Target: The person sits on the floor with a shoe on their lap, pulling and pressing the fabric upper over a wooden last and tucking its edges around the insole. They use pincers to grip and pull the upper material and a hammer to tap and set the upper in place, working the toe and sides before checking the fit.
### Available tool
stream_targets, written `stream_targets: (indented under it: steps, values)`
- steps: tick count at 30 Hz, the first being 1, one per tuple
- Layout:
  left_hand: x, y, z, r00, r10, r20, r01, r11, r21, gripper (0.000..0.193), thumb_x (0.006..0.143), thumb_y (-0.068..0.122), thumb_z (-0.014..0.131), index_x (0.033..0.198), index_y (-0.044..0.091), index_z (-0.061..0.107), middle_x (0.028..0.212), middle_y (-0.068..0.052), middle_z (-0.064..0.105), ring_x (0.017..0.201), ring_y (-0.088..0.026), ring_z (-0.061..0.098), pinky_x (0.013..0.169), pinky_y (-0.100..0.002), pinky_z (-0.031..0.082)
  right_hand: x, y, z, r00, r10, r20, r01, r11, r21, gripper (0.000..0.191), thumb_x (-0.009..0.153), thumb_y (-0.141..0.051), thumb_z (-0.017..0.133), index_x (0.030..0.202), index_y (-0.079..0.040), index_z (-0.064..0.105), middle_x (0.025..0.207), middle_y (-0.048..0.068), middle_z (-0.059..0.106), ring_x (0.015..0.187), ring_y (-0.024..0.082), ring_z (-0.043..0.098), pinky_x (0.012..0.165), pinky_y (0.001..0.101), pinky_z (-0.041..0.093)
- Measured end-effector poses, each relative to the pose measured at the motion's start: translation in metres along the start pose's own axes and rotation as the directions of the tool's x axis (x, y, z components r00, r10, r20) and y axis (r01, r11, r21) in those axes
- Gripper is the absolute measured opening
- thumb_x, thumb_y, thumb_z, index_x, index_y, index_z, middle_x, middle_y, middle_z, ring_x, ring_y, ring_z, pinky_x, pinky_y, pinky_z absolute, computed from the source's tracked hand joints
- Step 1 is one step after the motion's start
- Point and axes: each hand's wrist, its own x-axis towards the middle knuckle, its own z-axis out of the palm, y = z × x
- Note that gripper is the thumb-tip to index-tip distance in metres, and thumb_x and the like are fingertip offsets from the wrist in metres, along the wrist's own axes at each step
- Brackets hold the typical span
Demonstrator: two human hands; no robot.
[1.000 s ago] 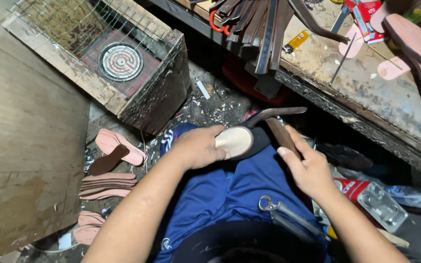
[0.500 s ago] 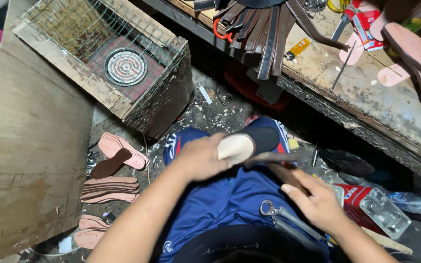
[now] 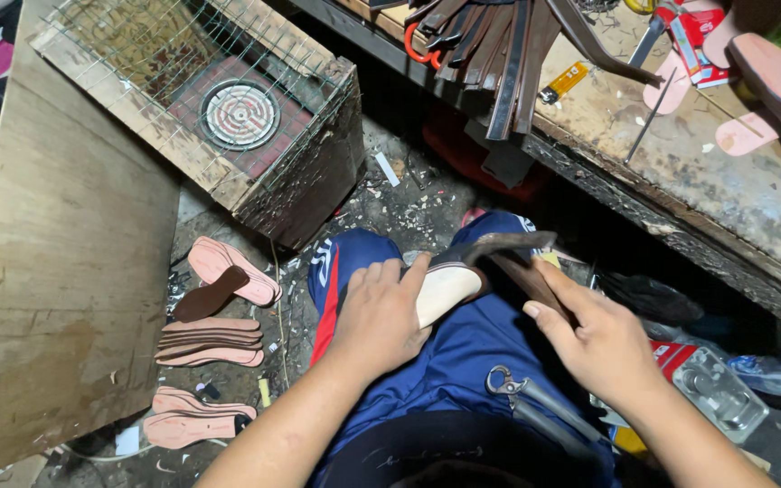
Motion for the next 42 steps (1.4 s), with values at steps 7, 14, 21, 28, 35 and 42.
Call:
stream_targets:
  steps: [7,14,21,28,35,42]
  values:
    - [0.003,-0.001,0.004,1.000,0.002,-0.003,-0.002,1.000,-0.016,0.088,0.065,0.030,0.088,0.141,0.006,0.051,0.100,-0.016,0.061,0.096,-0.036,0.059,0.084,-0.046,0.043,-0.008,0.022,0.030,0.996,0.000,-0.092,0.008,0.997,0.082,0.048,0.089,-0.026,0.073,0.132,-0.006,0.064,0.104,0.018,0.073,0.093,0.031,0.074,0.084,0.0359,0.055]
    - [0.049,-0.050,0.002,0.929,-0.070,0.364,0.175,0.949,-0.263,0.086,0.074,0.038,0.085,0.149,0.014,0.048,0.121,-0.018,0.068,0.107,-0.036,0.065,0.091,-0.042,0.050,-0.029,0.060,0.048,0.993,-0.042,-0.107,0.057,0.988,0.141,0.044,0.091,-0.024,0.073,0.128,-0.003,0.065,0.109,0.020,0.074,0.096,0.030,0.074,0.086,0.0354,0.056]
    - [0.067,-0.069,0.025,0.873,0.047,0.485,0.348,0.639,-0.687,0.082,0.075,0.015,0.079,0.150,0.004,0.047,0.118,-0.009,0.077,0.099,-0.011,0.069,0.090,-0.024,0.052,-0.025,0.077,0.054,0.985,0.101,-0.139,-0.067,0.971,0.229,0.040,0.089,-0.025,0.074,0.124,-0.005,0.069,0.103,0.017,0.076,0.090,0.025,0.074,0.084,0.0338,0.056]
    - [0.067,-0.071,0.030,0.881,0.064,0.468,0.316,0.656,-0.686,0.080,0.075,0.015,0.078,0.149,0.003,0.050,0.118,-0.008,0.076,0.100,-0.011,0.069,0.091,-0.023,0.051,-0.009,0.081,0.059,0.988,0.108,-0.108,-0.083,0.974,0.211,0.034,0.091,-0.028,0.074,0.116,-0.006,0.073,0.097,0.016,0.076,0.087,0.024,0.074,0.083,0.0345,0.056]
    - [0.066,-0.074,0.031,0.884,0.095,0.458,0.308,0.618,-0.724,0.080,0.076,0.012,0.078,0.150,0.002,0.047,0.122,-0.009,0.075,0.104,-0.010,0.068,0.094,-0.023,0.050,-0.013,0.053,0.042,0.994,0.023,-0.103,-0.010,0.993,0.120,0.042,0.087,-0.030,0.073,0.122,-0.009,0.069,0.099,0.013,0.073,0.084,0.028,0.073,0.076,0.0356,0.055]
    - [0.067,-0.070,0.028,0.903,0.110,0.415,0.257,0.637,-0.726,0.077,0.076,0.014,0.079,0.147,0.005,0.051,0.126,-0.006,0.074,0.109,-0.011,0.068,0.098,-0.025,0.049,-0.006,0.063,0.006,0.970,-0.040,-0.239,-0.002,0.985,-0.173,0.043,0.092,-0.031,0.072,0.130,-0.012,0.069,0.102,0.012,0.073,0.086,0.031,0.071,0.076,0.0392,0.056]
